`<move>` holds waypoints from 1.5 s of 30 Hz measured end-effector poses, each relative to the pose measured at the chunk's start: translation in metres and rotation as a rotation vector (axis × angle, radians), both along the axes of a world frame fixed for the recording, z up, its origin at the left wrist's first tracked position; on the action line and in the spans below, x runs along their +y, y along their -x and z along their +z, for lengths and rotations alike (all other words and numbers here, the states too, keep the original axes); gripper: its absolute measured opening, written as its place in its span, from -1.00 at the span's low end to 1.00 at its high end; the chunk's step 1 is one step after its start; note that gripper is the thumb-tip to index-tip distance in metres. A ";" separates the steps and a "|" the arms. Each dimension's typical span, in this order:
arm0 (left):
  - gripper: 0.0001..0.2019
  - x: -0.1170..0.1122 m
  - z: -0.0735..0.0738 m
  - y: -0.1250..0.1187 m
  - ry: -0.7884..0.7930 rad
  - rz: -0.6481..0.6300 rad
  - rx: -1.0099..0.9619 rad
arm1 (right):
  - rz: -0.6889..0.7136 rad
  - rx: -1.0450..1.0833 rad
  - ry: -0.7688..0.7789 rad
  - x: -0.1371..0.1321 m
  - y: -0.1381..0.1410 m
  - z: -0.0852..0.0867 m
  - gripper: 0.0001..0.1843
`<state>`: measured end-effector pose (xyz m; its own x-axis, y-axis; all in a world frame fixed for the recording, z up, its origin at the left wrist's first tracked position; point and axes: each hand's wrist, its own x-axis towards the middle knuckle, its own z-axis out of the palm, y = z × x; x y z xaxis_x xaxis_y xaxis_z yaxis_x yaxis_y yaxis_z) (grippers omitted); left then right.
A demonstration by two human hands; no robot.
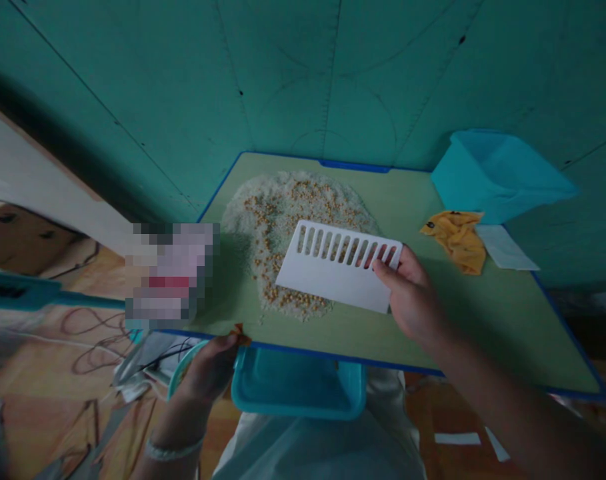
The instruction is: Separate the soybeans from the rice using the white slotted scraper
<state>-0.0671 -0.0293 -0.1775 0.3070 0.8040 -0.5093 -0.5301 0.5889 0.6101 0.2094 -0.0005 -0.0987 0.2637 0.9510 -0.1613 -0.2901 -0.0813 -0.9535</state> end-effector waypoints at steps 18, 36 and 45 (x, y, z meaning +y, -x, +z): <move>-0.89 0.000 0.001 -0.002 -0.020 0.014 -0.030 | 0.102 0.004 0.126 -0.022 0.005 0.000 -0.78; -0.85 0.000 0.000 -0.001 0.008 -0.002 -0.049 | 0.128 0.092 0.181 -0.035 0.010 0.000 -0.81; -0.83 -0.001 -0.002 -0.002 0.004 0.007 -0.060 | 0.100 0.131 0.205 -0.037 0.011 -0.005 -0.71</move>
